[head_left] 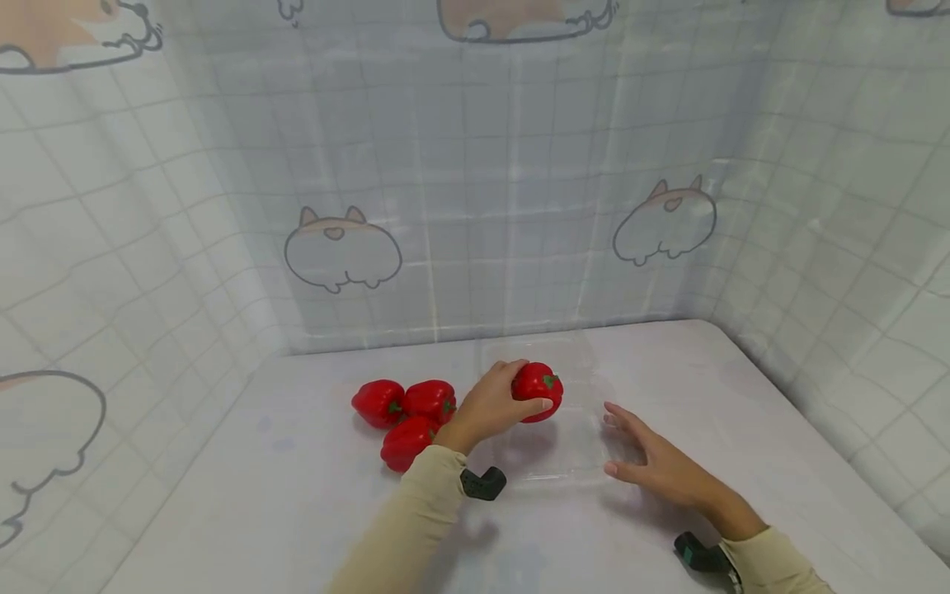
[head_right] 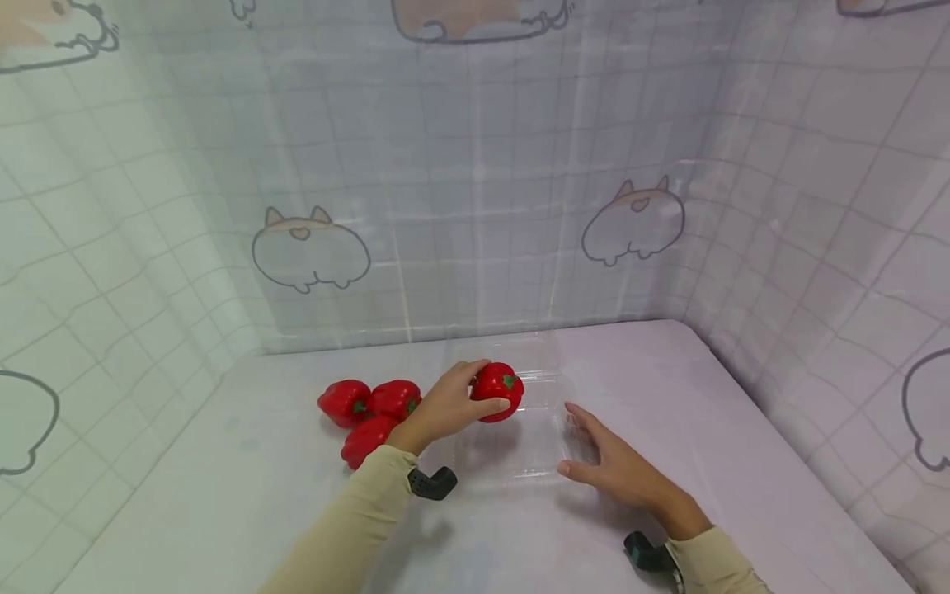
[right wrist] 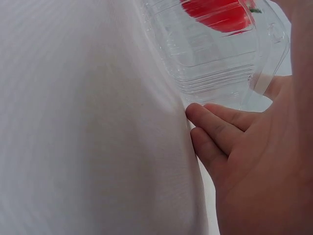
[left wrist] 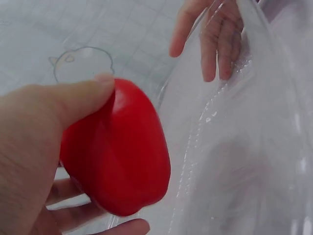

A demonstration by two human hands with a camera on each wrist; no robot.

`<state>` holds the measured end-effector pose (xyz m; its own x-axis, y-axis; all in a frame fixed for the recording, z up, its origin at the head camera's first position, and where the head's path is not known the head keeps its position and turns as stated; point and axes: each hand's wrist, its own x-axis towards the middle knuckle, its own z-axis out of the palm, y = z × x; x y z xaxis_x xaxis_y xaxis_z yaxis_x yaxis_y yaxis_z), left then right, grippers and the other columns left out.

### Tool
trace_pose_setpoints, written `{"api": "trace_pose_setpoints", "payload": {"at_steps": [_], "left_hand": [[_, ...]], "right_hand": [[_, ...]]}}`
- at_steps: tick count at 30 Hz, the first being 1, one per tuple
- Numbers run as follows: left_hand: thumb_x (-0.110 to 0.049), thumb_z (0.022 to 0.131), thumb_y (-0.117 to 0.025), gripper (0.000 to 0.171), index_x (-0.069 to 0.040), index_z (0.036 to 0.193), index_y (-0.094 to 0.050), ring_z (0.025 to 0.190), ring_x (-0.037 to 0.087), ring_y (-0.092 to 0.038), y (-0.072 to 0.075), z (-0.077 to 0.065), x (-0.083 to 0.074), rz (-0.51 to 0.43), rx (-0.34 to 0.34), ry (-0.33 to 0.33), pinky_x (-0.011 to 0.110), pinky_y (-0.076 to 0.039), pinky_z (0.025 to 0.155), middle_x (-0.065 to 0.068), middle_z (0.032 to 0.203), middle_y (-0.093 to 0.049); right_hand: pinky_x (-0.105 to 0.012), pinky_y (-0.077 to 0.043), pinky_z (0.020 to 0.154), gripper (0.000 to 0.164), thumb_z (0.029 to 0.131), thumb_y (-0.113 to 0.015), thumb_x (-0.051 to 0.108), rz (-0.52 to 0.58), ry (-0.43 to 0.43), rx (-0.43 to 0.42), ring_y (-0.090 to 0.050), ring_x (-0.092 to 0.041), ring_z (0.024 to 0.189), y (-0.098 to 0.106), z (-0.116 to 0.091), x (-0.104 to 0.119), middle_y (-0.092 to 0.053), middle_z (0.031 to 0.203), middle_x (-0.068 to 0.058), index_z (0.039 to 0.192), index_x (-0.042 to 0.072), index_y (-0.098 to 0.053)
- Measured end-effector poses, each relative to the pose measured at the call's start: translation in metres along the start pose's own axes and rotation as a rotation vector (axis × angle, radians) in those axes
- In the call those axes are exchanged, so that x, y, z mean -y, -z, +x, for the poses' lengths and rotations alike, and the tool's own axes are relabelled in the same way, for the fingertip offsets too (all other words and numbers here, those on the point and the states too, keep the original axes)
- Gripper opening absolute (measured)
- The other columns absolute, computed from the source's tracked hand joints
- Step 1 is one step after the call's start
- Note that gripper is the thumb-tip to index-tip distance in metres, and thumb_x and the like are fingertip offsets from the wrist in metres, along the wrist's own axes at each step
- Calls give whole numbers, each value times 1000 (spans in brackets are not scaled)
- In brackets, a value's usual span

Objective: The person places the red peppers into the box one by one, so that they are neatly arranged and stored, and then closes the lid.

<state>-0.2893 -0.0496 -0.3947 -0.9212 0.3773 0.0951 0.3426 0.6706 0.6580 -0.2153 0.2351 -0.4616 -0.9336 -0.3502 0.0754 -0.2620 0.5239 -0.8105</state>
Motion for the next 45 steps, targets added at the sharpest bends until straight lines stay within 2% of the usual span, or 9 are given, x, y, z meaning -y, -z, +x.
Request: {"api": "trace_pose_setpoints", "payload": {"at_steps": [3,7,26,34,45], "left_hand": [[-50,83,-78,78,-20,149,-47,118,24,-54,-4,0,-4,39,-22,25,42,-58,84,3,136,-53],[-47,82,-80,79,-20,149,-47,118,24,-55,-7,-1,-10,51,-18,31,43,-58,84,3,135,-54],[-42,87,-75,72,-31,152,-45,114,25,-58,-27,4,-28,116,2,-54,42,-58,85,8,131,-55],[-41,86,-77,73,-31,152,-45,116,25,-57,-34,4,-30,95,39,-24,41,-58,84,8,132,-53],[-39,88,-74,71,-30,152,-45,114,24,-57,-42,3,-32,131,41,-6,41,-57,86,8,132,-53]], "right_hand": [[-72,-26,107,88,92,-71,41,-14,-6,0,-34,-40,143,0,1,0,-36,157,-17,160,18,-19],[-72,-25,107,89,92,-70,41,-9,-20,7,-33,-41,144,1,1,1,-34,158,-17,160,18,-18],[-70,-26,109,89,92,-71,38,19,15,4,-35,-39,143,1,1,-1,-36,156,-18,160,16,-19],[-73,-24,107,90,91,-70,41,5,-22,15,-34,-40,143,0,2,-1,-36,157,-18,160,18,-18],[-73,-26,107,91,89,-71,43,13,-49,18,-34,-39,143,-3,2,-2,-37,157,-16,160,20,-19]]}}
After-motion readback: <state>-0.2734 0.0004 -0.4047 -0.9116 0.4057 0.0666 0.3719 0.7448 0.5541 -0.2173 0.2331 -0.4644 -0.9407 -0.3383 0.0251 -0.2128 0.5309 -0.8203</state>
